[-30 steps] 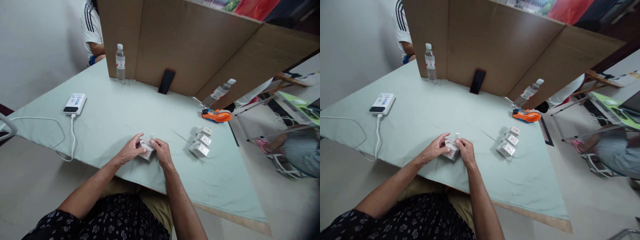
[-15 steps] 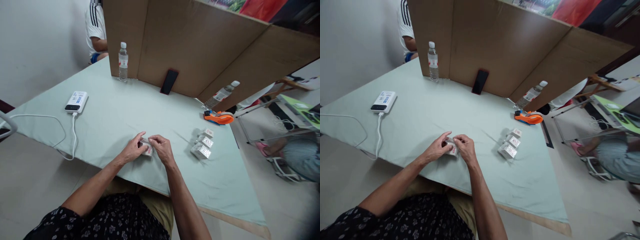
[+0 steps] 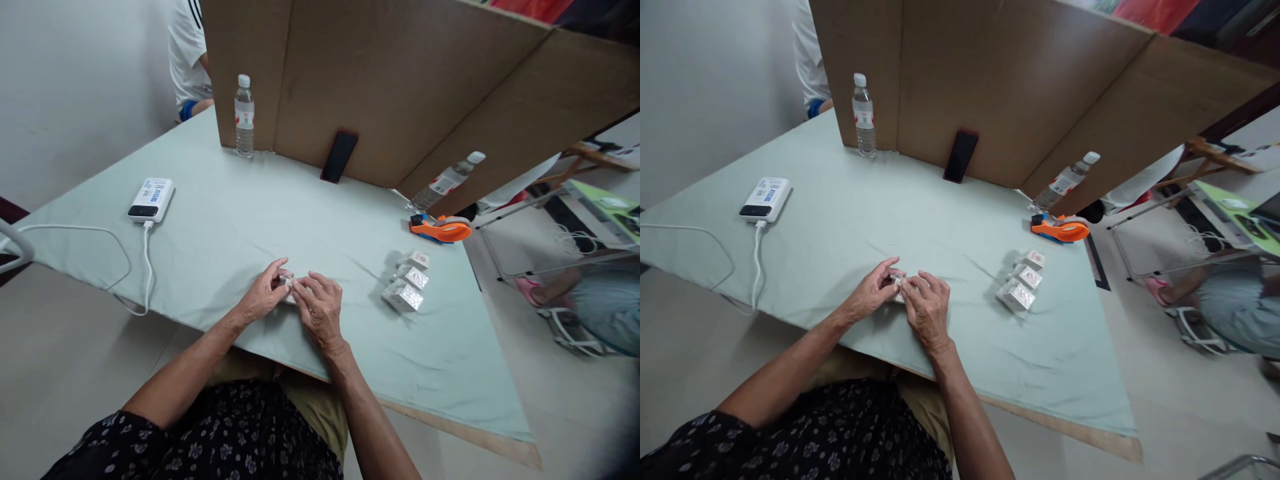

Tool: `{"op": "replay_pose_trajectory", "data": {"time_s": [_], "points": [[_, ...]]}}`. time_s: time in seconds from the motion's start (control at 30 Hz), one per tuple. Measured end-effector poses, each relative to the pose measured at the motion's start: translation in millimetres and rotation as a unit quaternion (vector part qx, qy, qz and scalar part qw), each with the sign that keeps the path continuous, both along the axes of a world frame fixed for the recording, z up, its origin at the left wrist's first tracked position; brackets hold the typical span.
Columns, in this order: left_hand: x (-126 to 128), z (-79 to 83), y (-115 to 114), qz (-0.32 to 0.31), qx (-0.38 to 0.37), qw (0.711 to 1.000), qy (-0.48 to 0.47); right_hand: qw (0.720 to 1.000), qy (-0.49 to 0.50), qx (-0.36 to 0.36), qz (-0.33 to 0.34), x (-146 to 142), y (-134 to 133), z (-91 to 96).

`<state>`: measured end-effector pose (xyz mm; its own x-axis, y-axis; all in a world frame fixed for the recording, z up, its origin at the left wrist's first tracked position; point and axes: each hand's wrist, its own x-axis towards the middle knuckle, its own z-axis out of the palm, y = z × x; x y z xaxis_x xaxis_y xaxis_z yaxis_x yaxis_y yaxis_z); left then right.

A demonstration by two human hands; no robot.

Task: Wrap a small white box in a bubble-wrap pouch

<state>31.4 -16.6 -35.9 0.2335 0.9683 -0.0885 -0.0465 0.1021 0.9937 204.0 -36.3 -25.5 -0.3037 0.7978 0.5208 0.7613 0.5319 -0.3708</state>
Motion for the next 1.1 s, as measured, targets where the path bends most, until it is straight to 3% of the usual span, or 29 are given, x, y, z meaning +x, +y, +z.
{"op": "replay_pose_trajectory", "data": {"time_s": [0.2, 0.57, 0.73, 0.87, 1.1], "points": [[5, 4.2, 1, 0.015, 0.024, 0.998, 0.052, 0.998, -0.054, 0.023, 0.014, 7, -4, -5.2], [9, 3.4, 0, 0.046, 0.060, 0.989, 0.130, 1.000, 0.004, -0.005, -0.006, 1, -5, -14.9], [6, 0.7, -1, 0.041, 0.044, 0.990, 0.123, 0.996, 0.075, -0.013, -0.048, 14, -26, -9.2], [6, -2.6, 1, 0.043, 0.021, 0.995, 0.089, 0.986, 0.133, -0.023, -0.097, 25, -49, -14.9], [-11, 10.9, -1, -0.016, 0.019, 0.993, 0.113, 0.969, 0.201, -0.056, -0.130, 26, -66, -29.6]]}}
